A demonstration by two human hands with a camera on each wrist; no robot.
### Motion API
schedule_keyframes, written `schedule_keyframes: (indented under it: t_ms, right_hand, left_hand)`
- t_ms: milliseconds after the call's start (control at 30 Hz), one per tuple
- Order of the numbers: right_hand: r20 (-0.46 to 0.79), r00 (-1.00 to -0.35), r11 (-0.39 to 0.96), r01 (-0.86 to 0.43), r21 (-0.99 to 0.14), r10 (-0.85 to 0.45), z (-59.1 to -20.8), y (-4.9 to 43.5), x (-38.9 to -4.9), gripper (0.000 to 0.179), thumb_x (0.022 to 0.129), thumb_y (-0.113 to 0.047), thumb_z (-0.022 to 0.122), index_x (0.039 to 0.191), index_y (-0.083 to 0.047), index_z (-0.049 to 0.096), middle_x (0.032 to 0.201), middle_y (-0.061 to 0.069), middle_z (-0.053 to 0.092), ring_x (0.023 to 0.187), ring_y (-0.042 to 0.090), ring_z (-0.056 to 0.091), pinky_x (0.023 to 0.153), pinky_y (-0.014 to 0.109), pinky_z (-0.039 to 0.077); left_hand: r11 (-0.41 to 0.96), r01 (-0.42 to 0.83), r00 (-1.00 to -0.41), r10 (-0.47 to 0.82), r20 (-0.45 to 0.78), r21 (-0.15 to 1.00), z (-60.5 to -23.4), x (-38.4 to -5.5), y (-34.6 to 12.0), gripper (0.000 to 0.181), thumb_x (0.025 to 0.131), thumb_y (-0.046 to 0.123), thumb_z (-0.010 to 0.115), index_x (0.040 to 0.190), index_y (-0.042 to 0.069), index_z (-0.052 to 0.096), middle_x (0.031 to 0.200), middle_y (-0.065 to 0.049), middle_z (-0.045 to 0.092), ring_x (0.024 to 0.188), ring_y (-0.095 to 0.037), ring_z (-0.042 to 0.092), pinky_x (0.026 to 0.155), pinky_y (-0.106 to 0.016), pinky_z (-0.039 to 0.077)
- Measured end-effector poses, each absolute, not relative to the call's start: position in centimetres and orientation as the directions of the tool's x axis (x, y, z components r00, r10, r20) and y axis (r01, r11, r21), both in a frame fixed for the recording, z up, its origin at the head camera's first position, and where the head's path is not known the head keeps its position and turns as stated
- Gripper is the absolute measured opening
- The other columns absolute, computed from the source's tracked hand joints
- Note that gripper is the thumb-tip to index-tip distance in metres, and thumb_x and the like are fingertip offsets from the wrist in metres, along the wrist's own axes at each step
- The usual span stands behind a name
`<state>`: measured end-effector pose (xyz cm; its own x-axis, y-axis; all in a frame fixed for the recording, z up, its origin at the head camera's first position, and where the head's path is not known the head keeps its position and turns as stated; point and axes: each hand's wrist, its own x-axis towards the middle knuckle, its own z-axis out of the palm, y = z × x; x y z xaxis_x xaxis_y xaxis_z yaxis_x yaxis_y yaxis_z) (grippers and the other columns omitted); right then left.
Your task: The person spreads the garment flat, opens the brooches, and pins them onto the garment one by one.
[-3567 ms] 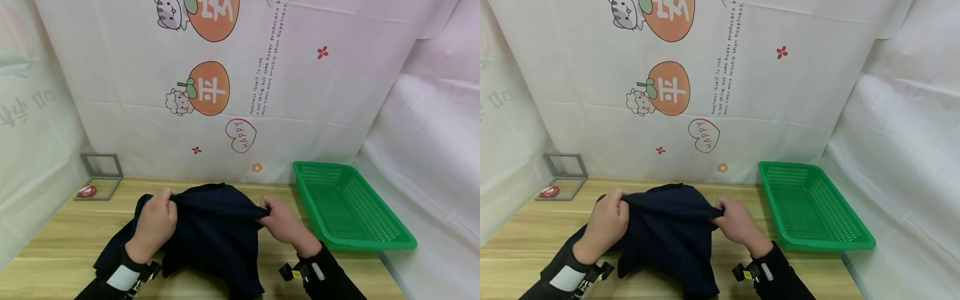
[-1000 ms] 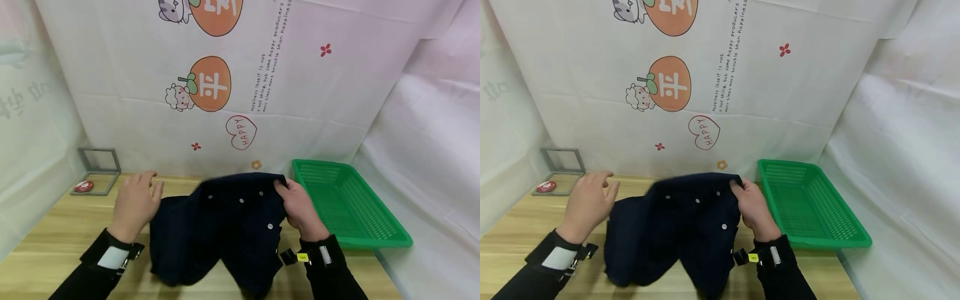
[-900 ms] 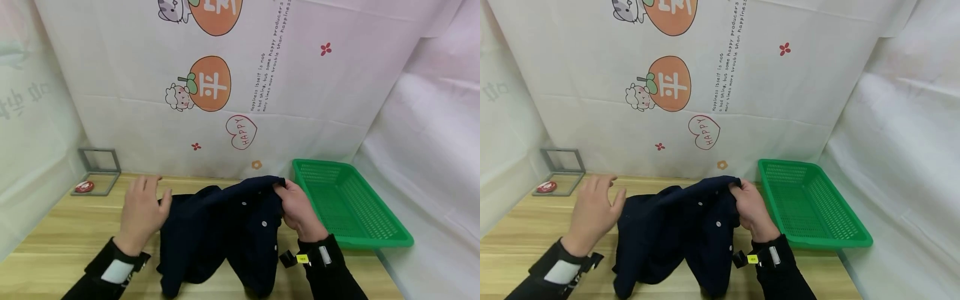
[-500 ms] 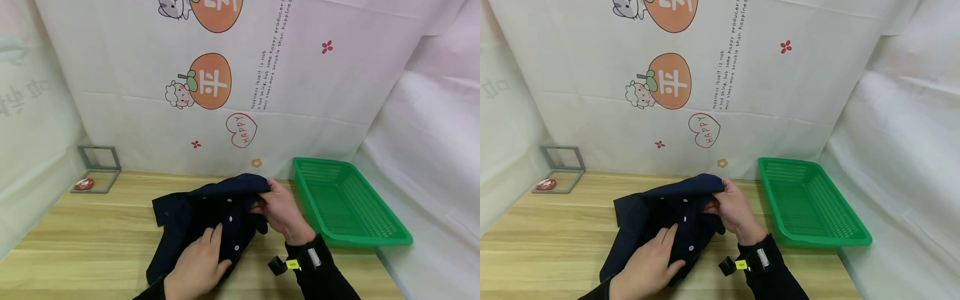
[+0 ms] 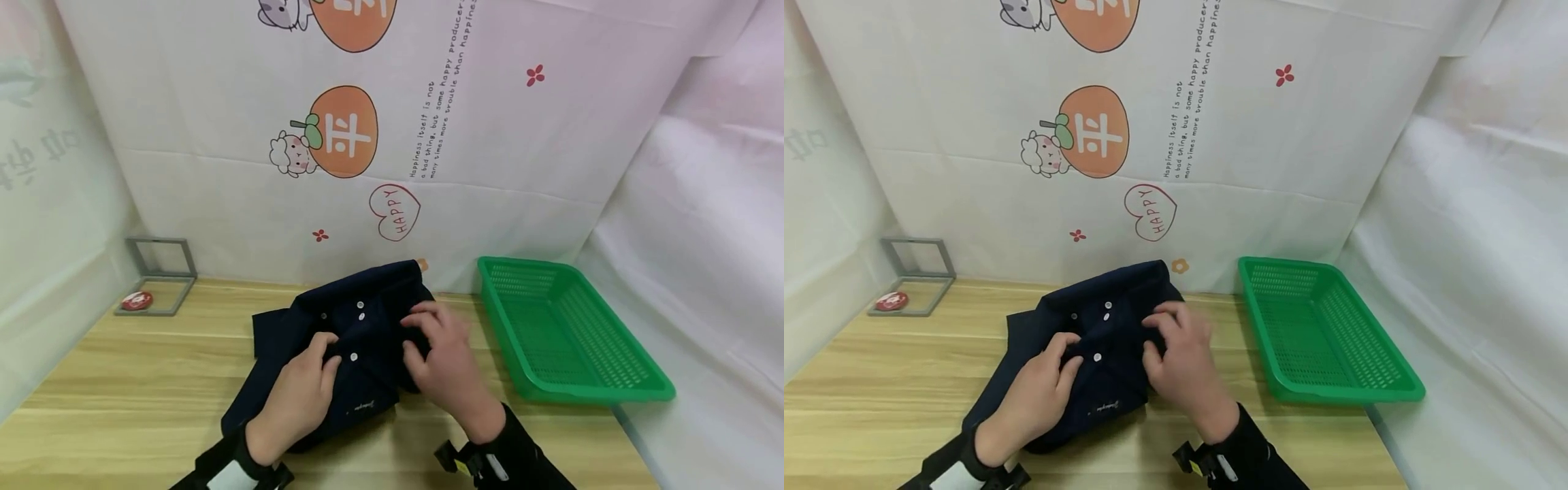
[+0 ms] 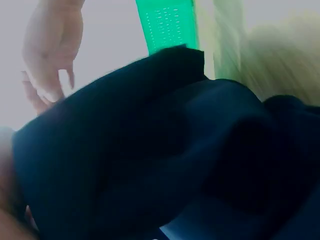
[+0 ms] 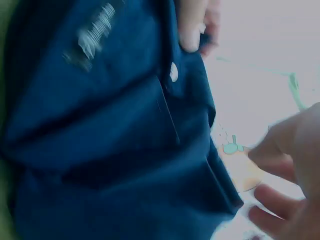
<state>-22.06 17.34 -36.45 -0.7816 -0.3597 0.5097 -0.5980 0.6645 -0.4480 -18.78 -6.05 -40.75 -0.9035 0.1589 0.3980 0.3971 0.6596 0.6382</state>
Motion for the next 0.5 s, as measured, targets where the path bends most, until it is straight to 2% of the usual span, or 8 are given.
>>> schedule_keyframes:
  t_ms: [67, 167, 233, 300, 400, 500]
  right_hand:
    - [0.387, -0.819, 0.691, -0.568, -0.447, -0.423, -37.0, 16.8, -22.1, 0.053, 0.086, -0.015, 0.077, 0.134, -0.004, 0.056, 0.134, 0.012, 0.053, 0.121, 0.030, 0.052, 0.098, 0.049, 0.042]
    - [0.119, -0.879, 0.740, -0.455, -0.494, -0.461, -38.3, 16.2, -22.4, 0.079, 0.089, -0.029, 0.077, 0.152, -0.005, 0.036, 0.147, 0.013, 0.044, 0.132, 0.029, 0.046, 0.102, 0.047, 0.042]
    - [0.036, -0.880, 0.750, -0.424, -0.507, -0.474, -39.2, 15.8, -22.8, 0.083, 0.091, -0.031, 0.075, 0.155, -0.004, 0.029, 0.148, 0.016, 0.044, 0.133, 0.031, 0.045, 0.103, 0.048, 0.041]
    - [0.030, -0.871, 0.722, -0.426, -0.544, -0.491, -40.1, 15.5, -23.1, 0.077, 0.092, -0.027, 0.073, 0.152, -0.002, 0.032, 0.140, 0.015, 0.053, 0.126, 0.029, 0.052, 0.100, 0.047, 0.044]
    - [0.064, -0.858, 0.688, -0.452, -0.568, -0.510, -41.1, 15.2, -23.4, 0.056, 0.095, -0.017, 0.067, 0.144, -0.004, 0.043, 0.118, 0.006, 0.066, 0.108, 0.021, 0.062, 0.090, 0.042, 0.050]
    - [0.095, -0.859, 0.675, -0.459, -0.578, -0.503, -41.4, 15.2, -23.6, 0.038, 0.094, -0.008, 0.058, 0.133, -0.007, 0.054, 0.101, -0.002, 0.066, 0.090, 0.015, 0.063, 0.080, 0.037, 0.051]
  left_hand:
    - [0.640, 0.411, -0.896, 0.151, 0.418, 0.649, -40.6, -18.8, -6.1, 0.025, 0.103, 0.009, 0.055, 0.127, 0.004, 0.051, 0.064, 0.007, 0.041, 0.053, -0.006, 0.041, 0.050, -0.027, 0.039]
    - [0.614, 0.433, -0.885, 0.152, 0.439, 0.660, -40.6, -18.7, -6.1, 0.023, 0.105, 0.009, 0.052, 0.127, 0.005, 0.051, 0.065, 0.008, 0.041, 0.056, -0.006, 0.043, 0.053, -0.027, 0.041]
    - [0.598, 0.439, -0.884, 0.155, 0.441, 0.670, -40.7, -18.7, -6.1, 0.022, 0.105, 0.009, 0.051, 0.127, 0.005, 0.051, 0.066, 0.008, 0.041, 0.058, -0.007, 0.045, 0.055, -0.028, 0.042]
    - [0.585, 0.448, -0.880, 0.157, 0.448, 0.676, -40.8, -18.7, -6.1, 0.021, 0.105, 0.010, 0.051, 0.126, 0.006, 0.052, 0.066, 0.008, 0.042, 0.060, -0.007, 0.046, 0.056, -0.028, 0.042]
    - [0.571, 0.463, -0.872, 0.156, 0.465, 0.678, -41.0, -18.8, -6.2, 0.018, 0.105, 0.010, 0.052, 0.123, 0.008, 0.054, 0.066, 0.009, 0.042, 0.060, -0.006, 0.046, 0.055, -0.027, 0.042]
    - [0.565, 0.477, -0.864, 0.159, 0.478, 0.673, -41.2, -19.0, -6.4, 0.017, 0.103, 0.009, 0.055, 0.120, 0.010, 0.056, 0.064, 0.011, 0.042, 0.057, -0.005, 0.045, 0.054, -0.026, 0.041]
